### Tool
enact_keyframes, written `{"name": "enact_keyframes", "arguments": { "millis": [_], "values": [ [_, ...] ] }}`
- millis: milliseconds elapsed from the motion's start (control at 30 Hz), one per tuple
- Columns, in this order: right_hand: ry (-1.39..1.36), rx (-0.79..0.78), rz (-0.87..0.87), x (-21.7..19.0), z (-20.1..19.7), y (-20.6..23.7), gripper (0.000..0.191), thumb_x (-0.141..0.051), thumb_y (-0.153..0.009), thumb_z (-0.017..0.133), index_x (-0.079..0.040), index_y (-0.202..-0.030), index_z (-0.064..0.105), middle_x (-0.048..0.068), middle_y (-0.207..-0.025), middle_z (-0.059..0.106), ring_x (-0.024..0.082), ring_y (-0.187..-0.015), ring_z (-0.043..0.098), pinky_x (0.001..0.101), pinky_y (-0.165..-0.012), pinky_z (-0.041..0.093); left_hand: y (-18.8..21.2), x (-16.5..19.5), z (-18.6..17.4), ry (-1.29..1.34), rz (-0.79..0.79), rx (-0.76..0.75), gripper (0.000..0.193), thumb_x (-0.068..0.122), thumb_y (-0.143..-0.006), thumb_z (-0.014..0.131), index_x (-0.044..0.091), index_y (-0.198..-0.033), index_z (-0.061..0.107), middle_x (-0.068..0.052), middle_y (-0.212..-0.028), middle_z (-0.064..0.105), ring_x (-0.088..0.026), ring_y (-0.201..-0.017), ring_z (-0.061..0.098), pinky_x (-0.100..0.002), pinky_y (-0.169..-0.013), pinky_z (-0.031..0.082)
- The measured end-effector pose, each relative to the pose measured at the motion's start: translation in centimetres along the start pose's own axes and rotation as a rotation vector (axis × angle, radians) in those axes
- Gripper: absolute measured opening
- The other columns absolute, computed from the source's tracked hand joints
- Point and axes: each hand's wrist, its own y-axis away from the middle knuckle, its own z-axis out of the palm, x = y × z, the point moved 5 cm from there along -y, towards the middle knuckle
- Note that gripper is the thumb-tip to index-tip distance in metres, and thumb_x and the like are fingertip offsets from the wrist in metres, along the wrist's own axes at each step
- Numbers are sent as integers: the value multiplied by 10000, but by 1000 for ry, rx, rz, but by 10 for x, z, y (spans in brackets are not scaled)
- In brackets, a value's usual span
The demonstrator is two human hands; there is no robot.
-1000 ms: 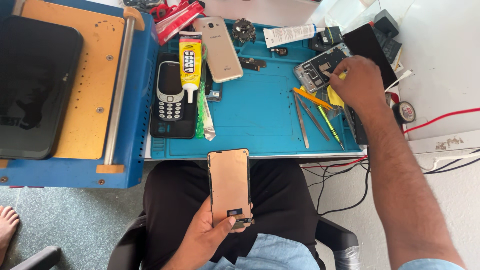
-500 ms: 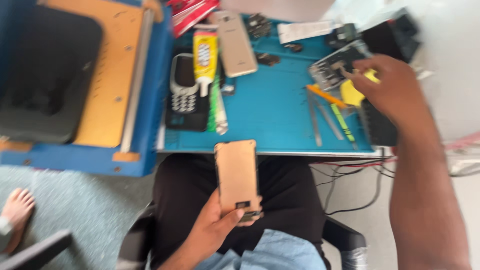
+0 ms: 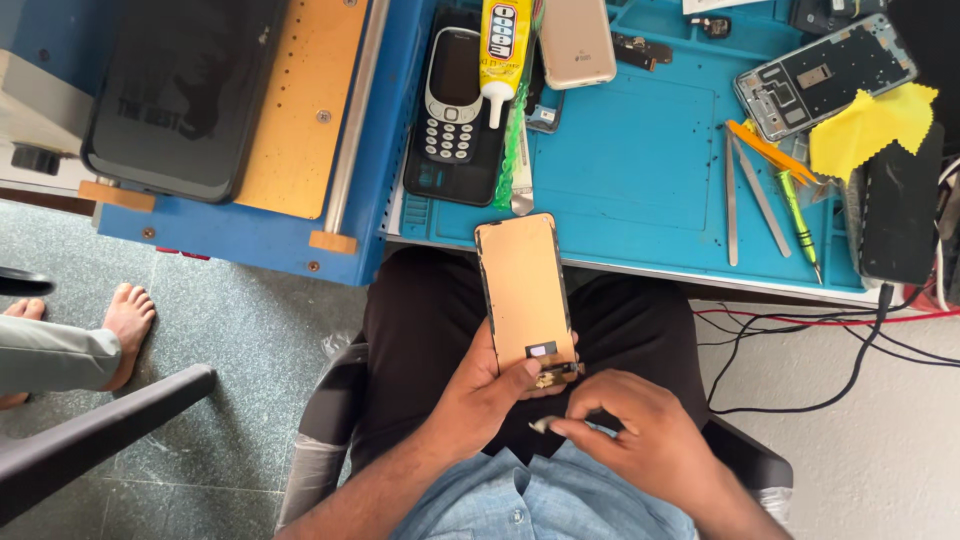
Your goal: The person uses a heat gun and tweezers to work on a smartphone screen assembly. They then pick up a different phone, inspect it, and place it on a heating device. Finally, they handle the screen assembly again.
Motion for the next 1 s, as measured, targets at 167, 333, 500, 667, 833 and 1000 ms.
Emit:
{"name": "enact_keyframes", "arguments": {
  "millis": [167,333,500,667,833,1000],
  "values": [
    [159,52,2,-3,2,-7,262,-221,-754,874,-80,-768,654,24,-730,683,183,-657,682,321,-553,540,0,-1,0,-59,81,-10,436,113,-1108,458,65,-1516,310,-147,-1371,603,-199,-1258,628,-392,-1073,561],
    [216,33,77,-2,-1,-12,287,-236,-751,872,-70,-747,638,34,-712,667,193,-597,639,340,-496,505,1,-1,4,-48,105,-42,450,139,-1105,458,56,-1518,298,-133,-1411,572,-192,-1294,604,-392,-1096,546],
    [264,46,13,-3,1,-13,298,-250,-758,865,-70,-768,629,40,-718,646,204,-612,623,350,-509,499,3,-1,5,-84,102,-49,458,173,-1116,454,61,-1532,297,-144,-1391,577,-196,-1293,600,-389,-1080,560],
    [269,42,-4,1,1,-12,294,-248,-769,856,-68,-774,623,42,-718,644,199,-623,635,345,-517,511,3,-1,6,-78,77,-48,464,186,-1109,453,67,-1528,294,-140,-1409,569,-202,-1292,601,-395,-1064,566],
    [288,56,-25,3,3,-12,284,-237,-779,850,-72,-772,619,41,-713,641,198,-626,640,343,-532,516,3,0,6,-97,44,-48,449,203,-1113,434,66,-1520,305,-144,-1428,567,-209,-1300,606,-388,-1058,574],
    [311,28,-11,5,5,-13,286,-246,-779,852,-72,-769,625,42,-687,630,197,-599,630,345,-517,508,3,-1,5,-116,55,-65,451,194,-1115,427,63,-1525,291,-140,-1433,554,-214,-1326,588,-401,-1090,557]
  ]
}}
